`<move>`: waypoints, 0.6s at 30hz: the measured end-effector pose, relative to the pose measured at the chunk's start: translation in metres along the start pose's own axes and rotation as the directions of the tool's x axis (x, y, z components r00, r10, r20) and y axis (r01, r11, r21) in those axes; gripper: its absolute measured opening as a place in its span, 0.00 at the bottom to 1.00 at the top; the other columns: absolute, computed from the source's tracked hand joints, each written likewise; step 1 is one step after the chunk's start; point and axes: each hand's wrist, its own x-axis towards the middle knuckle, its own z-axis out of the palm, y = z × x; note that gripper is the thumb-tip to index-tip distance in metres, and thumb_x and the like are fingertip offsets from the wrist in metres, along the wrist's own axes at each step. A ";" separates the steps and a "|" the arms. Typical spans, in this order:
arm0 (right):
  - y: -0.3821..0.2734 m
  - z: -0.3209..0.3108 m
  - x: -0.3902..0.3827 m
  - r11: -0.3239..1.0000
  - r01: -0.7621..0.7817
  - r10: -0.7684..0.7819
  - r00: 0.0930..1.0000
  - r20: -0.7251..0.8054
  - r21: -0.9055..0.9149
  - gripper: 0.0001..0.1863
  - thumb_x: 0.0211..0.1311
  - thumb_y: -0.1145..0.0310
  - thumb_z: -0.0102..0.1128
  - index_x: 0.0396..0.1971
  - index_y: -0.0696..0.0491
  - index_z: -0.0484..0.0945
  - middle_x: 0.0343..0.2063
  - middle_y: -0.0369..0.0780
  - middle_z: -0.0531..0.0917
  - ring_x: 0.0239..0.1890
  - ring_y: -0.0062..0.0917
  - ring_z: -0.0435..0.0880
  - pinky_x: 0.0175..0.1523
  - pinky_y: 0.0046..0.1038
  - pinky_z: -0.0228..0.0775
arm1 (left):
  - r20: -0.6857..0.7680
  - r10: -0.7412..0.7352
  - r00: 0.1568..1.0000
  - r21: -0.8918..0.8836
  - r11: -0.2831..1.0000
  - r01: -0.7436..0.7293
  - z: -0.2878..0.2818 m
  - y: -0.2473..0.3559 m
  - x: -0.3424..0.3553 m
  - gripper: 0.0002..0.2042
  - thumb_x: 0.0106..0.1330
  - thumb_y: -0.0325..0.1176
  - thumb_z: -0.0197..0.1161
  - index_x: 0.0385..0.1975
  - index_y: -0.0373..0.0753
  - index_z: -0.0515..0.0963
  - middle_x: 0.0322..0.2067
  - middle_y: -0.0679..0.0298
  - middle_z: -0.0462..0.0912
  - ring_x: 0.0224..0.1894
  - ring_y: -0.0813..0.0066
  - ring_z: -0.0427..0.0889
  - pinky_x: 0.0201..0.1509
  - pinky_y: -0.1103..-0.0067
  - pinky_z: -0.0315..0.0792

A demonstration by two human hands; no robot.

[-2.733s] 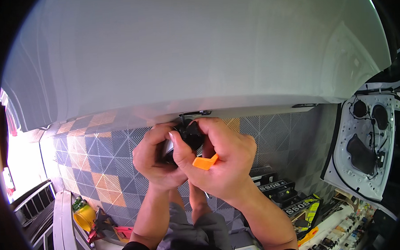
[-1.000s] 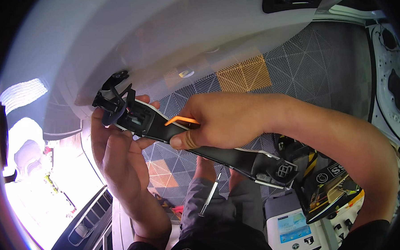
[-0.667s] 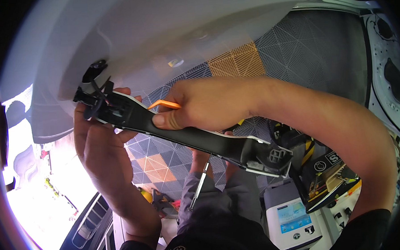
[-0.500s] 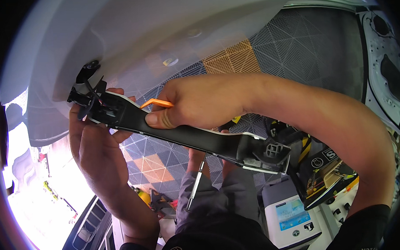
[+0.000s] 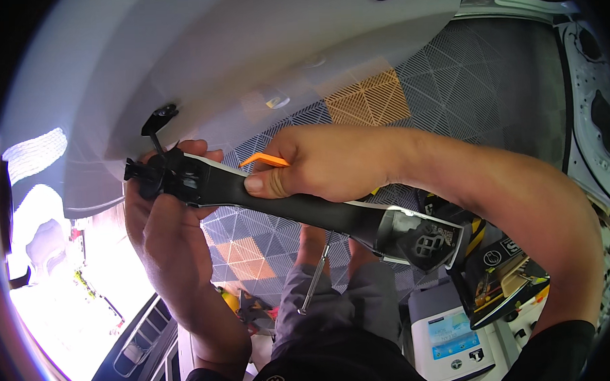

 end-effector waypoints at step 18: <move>0.001 0.002 0.007 1.000 0.005 -0.005 1.000 -0.028 0.013 0.24 0.79 0.49 0.50 0.44 0.57 0.80 0.26 0.40 0.83 0.30 0.27 0.82 0.39 0.33 0.74 | 0.028 -0.202 0.979 -0.254 0.946 0.203 -0.006 -0.022 0.011 0.28 0.55 0.20 0.49 0.60 0.26 0.71 0.55 0.38 0.80 0.55 0.52 0.85 0.58 0.65 0.79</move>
